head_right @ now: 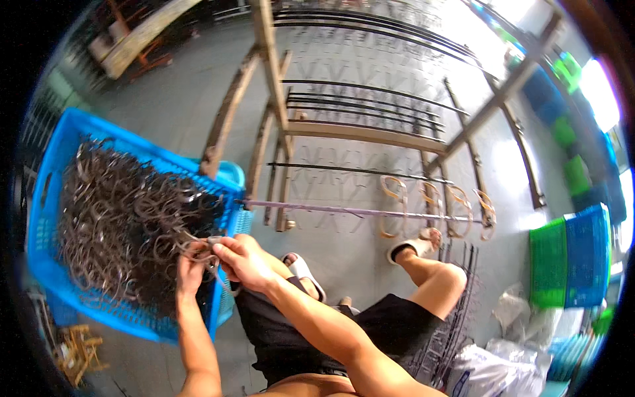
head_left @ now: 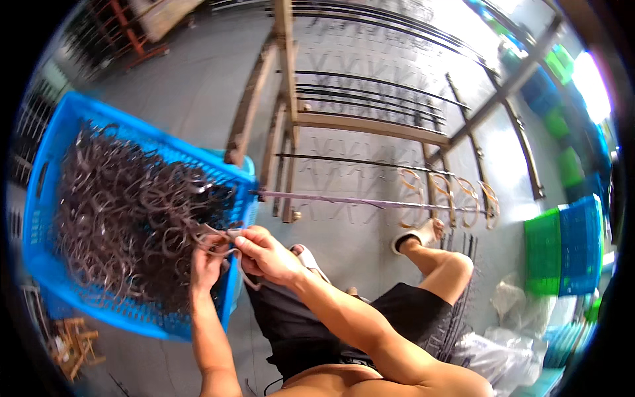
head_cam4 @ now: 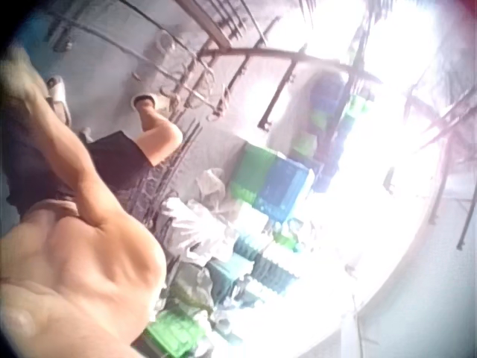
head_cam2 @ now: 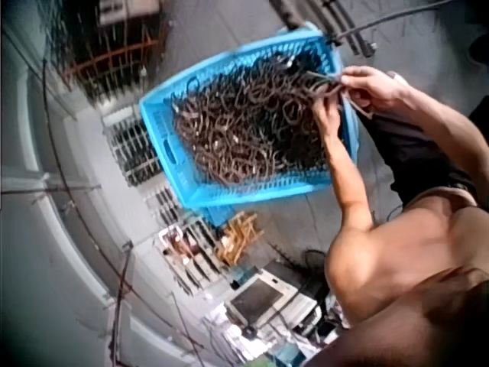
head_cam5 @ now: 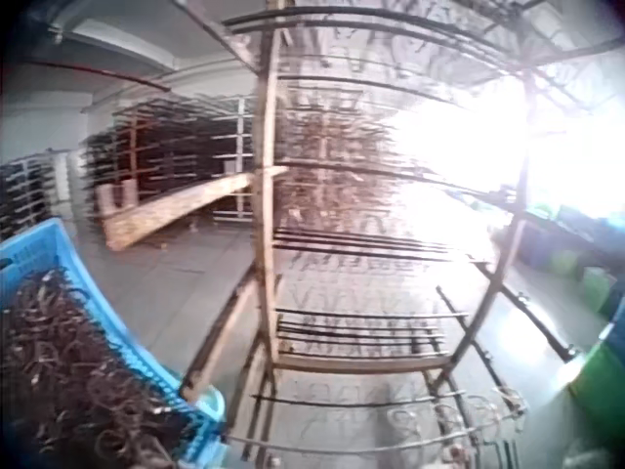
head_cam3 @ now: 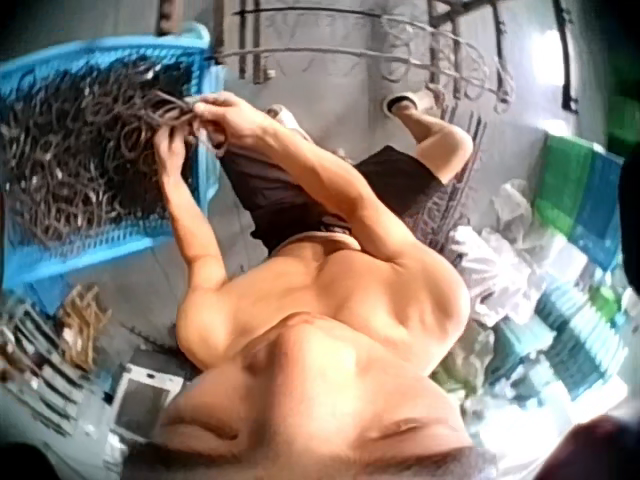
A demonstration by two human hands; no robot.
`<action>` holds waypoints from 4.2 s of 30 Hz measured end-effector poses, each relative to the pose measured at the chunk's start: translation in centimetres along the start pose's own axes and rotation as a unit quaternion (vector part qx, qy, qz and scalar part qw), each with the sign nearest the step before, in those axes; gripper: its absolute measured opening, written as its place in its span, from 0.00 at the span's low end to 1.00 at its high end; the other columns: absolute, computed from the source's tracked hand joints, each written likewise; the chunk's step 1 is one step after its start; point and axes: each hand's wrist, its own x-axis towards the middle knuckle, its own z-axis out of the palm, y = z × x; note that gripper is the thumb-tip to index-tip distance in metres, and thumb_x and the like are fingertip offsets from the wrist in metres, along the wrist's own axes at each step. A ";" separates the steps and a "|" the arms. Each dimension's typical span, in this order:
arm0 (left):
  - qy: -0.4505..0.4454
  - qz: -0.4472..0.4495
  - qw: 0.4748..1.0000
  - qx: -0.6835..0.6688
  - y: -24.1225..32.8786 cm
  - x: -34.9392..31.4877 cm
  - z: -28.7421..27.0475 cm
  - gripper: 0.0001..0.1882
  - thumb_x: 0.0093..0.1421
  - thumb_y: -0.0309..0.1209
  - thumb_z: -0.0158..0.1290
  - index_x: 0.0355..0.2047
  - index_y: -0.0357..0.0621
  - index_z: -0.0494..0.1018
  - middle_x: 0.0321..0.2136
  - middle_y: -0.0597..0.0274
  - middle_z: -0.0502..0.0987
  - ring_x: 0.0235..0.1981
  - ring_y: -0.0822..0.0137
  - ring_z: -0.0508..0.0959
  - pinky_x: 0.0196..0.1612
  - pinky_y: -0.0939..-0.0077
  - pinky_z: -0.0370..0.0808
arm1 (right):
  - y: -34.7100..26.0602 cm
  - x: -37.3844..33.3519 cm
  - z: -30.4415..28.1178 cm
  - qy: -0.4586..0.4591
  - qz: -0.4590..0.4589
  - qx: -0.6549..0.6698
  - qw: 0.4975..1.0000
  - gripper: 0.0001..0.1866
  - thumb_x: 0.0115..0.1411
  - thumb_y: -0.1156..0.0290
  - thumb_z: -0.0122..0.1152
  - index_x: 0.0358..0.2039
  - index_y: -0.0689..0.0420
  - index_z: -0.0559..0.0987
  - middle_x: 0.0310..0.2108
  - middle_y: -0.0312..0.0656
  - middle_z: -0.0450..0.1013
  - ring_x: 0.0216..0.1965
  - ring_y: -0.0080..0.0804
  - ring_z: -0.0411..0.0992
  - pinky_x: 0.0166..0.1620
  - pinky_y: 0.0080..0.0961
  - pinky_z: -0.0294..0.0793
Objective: The person sits on the floor and repeatedly picks up metal hoops from a blue basket. They place each hoop onto a horizontal metal rod on a rack, arranging them in a row.
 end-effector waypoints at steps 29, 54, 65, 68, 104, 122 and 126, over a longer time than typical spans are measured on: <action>0.160 0.000 0.980 0.118 0.1 -0.5 3.6 0.17 0.67 0.33 0.37 0.50 0.39 0.67 0.16 0.71 0.61 0.19 0.78 0.61 0.25 0.83 0.60 | -8.0 -9.3 -10.0 0.592 -0.434 -0.130 0.667 0.12 0.65 0.64 0.49 0.41 0.58 0.75 0.13 0.27 0.59 0.11 0.12 0.57 0.13 0.12 0.54; 0.146 0.000 0.980 0.133 -0.5 -0.5 3.4 0.16 0.66 0.33 0.38 0.47 0.37 0.68 0.19 0.70 0.66 0.23 0.78 0.64 0.29 0.83 0.62 | -7.6 -11.5 -10.8 0.435 -0.415 0.010 0.799 0.17 0.63 0.71 0.50 0.52 0.58 0.70 0.14 0.26 0.52 0.16 0.17 0.54 0.22 0.17 0.57; 0.138 0.003 0.982 0.127 -1.0 -0.7 3.2 0.15 0.65 0.32 0.42 0.46 0.36 0.69 0.22 0.68 0.68 0.26 0.75 0.69 0.31 0.81 0.65 | -8.1 -11.3 -9.7 0.445 -0.397 0.052 0.801 0.12 0.61 0.70 0.55 0.45 0.53 0.74 0.14 0.26 0.55 0.15 0.17 0.56 0.21 0.19 0.58; 0.138 0.000 0.983 0.121 -1.0 -0.6 3.2 0.15 0.65 0.32 0.41 0.46 0.36 0.70 0.22 0.68 0.68 0.26 0.75 0.69 0.31 0.81 0.65 | -7.7 -10.5 -10.1 0.467 -0.417 0.007 0.780 0.09 0.63 0.67 0.53 0.41 0.55 0.74 0.14 0.26 0.57 0.15 0.16 0.57 0.19 0.17 0.58; 0.154 0.011 0.978 0.142 -1.5 -1.0 3.3 0.14 0.64 0.32 0.44 0.46 0.37 0.72 0.26 0.68 0.71 0.26 0.77 0.68 0.32 0.83 0.67 | -7.4 -8.7 -9.1 0.562 -0.368 -0.177 0.719 0.18 0.67 0.63 0.44 0.54 0.56 0.67 0.12 0.31 0.63 0.12 0.15 0.60 0.16 0.15 0.62; 0.111 0.036 0.989 0.092 -0.8 -1.7 2.3 0.11 0.63 0.26 0.47 0.42 0.33 0.72 0.35 0.63 0.70 0.34 0.75 0.70 0.35 0.83 0.68 | -3.5 -9.0 -0.7 0.476 -0.278 -0.680 0.482 0.34 0.49 0.72 0.63 0.56 0.64 0.60 0.41 0.56 0.61 0.44 0.53 0.59 0.47 0.42 0.63; 0.020 0.091 0.988 0.122 -0.4 -1.8 1.5 0.10 0.56 0.22 0.52 0.39 0.37 0.75 0.35 0.62 0.69 0.34 0.70 0.70 0.35 0.82 0.67 | -0.5 -3.0 2.6 0.285 -0.303 -0.659 0.627 0.34 0.49 0.67 0.64 0.56 0.57 0.62 0.50 0.55 0.59 0.51 0.56 0.59 0.54 0.45 0.59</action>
